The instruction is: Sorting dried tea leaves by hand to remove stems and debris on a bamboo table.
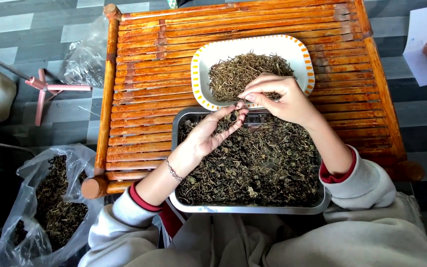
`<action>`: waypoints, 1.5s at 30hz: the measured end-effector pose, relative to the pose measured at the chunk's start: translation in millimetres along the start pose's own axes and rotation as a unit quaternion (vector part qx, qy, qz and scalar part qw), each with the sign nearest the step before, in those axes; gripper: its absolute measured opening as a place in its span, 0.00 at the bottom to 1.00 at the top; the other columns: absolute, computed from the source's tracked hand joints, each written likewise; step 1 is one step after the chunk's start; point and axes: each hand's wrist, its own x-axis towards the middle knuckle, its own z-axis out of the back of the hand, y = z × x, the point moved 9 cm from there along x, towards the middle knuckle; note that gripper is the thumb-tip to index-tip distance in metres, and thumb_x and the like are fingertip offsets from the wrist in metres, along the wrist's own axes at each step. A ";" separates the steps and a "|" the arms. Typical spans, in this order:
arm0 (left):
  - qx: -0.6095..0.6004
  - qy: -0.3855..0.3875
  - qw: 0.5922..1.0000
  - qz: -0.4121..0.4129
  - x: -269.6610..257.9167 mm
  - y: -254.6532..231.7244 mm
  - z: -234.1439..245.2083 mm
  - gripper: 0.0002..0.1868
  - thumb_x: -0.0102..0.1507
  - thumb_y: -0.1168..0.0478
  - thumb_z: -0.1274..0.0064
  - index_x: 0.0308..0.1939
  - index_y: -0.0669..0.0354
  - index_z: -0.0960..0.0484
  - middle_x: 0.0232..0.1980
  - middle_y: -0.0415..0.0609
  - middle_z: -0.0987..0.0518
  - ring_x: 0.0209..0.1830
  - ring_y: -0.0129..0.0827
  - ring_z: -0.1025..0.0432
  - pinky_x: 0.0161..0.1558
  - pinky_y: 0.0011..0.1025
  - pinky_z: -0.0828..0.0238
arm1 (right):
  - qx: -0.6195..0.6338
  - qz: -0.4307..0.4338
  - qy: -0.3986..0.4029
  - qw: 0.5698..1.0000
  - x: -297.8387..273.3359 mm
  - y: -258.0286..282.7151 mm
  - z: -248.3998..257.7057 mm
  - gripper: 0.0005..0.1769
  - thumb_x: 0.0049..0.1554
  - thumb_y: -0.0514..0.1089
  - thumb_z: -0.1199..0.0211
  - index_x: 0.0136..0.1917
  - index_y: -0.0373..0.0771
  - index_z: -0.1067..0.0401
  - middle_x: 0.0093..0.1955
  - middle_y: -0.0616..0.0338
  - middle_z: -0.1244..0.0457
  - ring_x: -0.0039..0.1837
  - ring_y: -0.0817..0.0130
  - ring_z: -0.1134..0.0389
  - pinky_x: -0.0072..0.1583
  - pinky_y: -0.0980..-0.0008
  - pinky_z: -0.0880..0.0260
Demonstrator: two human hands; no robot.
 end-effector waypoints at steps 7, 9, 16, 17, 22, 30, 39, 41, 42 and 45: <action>-0.038 -0.011 0.999 -0.002 -0.2 0.0 8.7 0.19 0.69 0.63 0.50 0.61 0.72 0.29 0.55 0.61 0.22 0.51 0.34 0.22 0.59 0.29 0.24 | 0.035 -0.062 -0.009 0.997 1.1 -5.0 4.3 0.04 0.60 0.34 0.35 0.48 0.33 0.21 0.41 0.50 0.30 0.44 0.63 0.31 0.55 0.63 0.32; -0.047 -0.011 0.999 0.002 -1.9 2.6 8.9 0.19 0.69 0.63 0.51 0.62 0.71 0.28 0.54 0.59 0.21 0.50 0.33 0.22 0.58 0.27 0.23 | 0.023 -0.081 -0.042 0.996 -2.0 -18.5 13.1 0.03 0.62 0.34 0.35 0.49 0.32 0.22 0.40 0.48 0.30 0.43 0.61 0.30 0.56 0.63 0.32; -0.052 -0.013 0.999 -0.004 7.6 6.6 17.9 0.20 0.70 0.63 0.51 0.63 0.71 0.28 0.55 0.61 0.21 0.50 0.32 0.22 0.57 0.26 0.22 | 0.068 -0.139 -0.072 0.985 -3.3 -34.9 22.4 0.05 0.65 0.34 0.38 0.51 0.30 0.24 0.42 0.48 0.30 0.44 0.65 0.29 0.48 0.71 0.28; -0.046 -0.010 0.999 -0.005 8.1 6.5 17.2 0.20 0.70 0.63 0.52 0.64 0.70 0.28 0.55 0.60 0.20 0.51 0.32 0.22 0.58 0.26 0.23 | 0.081 -0.153 -0.078 0.982 -4.7 -38.8 23.2 0.05 0.65 0.34 0.39 0.52 0.29 0.25 0.43 0.47 0.30 0.44 0.65 0.29 0.48 0.72 0.28; -0.023 -0.010 1.000 -0.007 5.4 6.6 14.8 0.21 0.70 0.62 0.53 0.65 0.69 0.29 0.57 0.60 0.21 0.51 0.31 0.22 0.58 0.26 0.23 | 0.098 -0.168 -0.083 0.977 -9.9 -47.4 23.8 0.07 0.65 0.34 0.39 0.54 0.28 0.26 0.44 0.47 0.30 0.44 0.66 0.29 0.46 0.74 0.28; -0.031 0.014 0.999 0.000 2.8 8.5 6.5 0.19 0.70 0.63 0.53 0.62 0.74 0.29 0.57 0.63 0.21 0.52 0.34 0.22 0.58 0.28 0.22 | 0.094 -0.152 -0.088 0.980 -9.7 -49.8 24.8 0.05 0.65 0.33 0.39 0.54 0.29 0.26 0.44 0.48 0.30 0.44 0.67 0.29 0.47 0.74 0.29; 0.023 0.052 0.998 0.033 0.9 20.4 -1.3 0.19 0.71 0.62 0.53 0.61 0.74 0.29 0.56 0.64 0.22 0.51 0.36 0.22 0.56 0.30 0.22 | 0.114 -0.139 0.082 0.980 -4.3 -20.7 -11.1 0.04 0.58 0.33 0.35 0.47 0.33 0.21 0.39 0.49 0.28 0.40 0.64 0.28 0.48 0.65 0.26; 0.033 0.044 0.998 0.031 -4.1 18.7 -6.7 0.20 0.70 0.61 0.51 0.60 0.74 0.28 0.55 0.62 0.21 0.50 0.35 0.22 0.56 0.29 0.22 | 0.116 -0.139 0.097 0.979 -1.7 -14.9 -12.7 0.04 0.57 0.33 0.34 0.47 0.33 0.21 0.38 0.50 0.28 0.40 0.65 0.28 0.48 0.66 0.26; 0.043 0.037 0.998 0.030 -6.5 18.5 -8.9 0.20 0.69 0.60 0.49 0.59 0.73 0.27 0.55 0.60 0.20 0.49 0.33 0.21 0.56 0.28 0.22 | 0.118 -0.139 0.110 0.977 -1.4 -11.9 -14.5 0.04 0.56 0.32 0.34 0.46 0.33 0.21 0.37 0.51 0.28 0.40 0.67 0.28 0.48 0.67 0.26; 0.044 0.034 0.998 0.030 -5.0 20.3 -8.1 0.20 0.69 0.60 0.49 0.59 0.73 0.27 0.55 0.62 0.20 0.49 0.35 0.21 0.56 0.29 0.22 | 0.104 -0.142 0.115 0.978 -0.6 -8.5 -14.6 0.04 0.56 0.32 0.34 0.45 0.31 0.21 0.36 0.50 0.29 0.39 0.67 0.29 0.48 0.66 0.27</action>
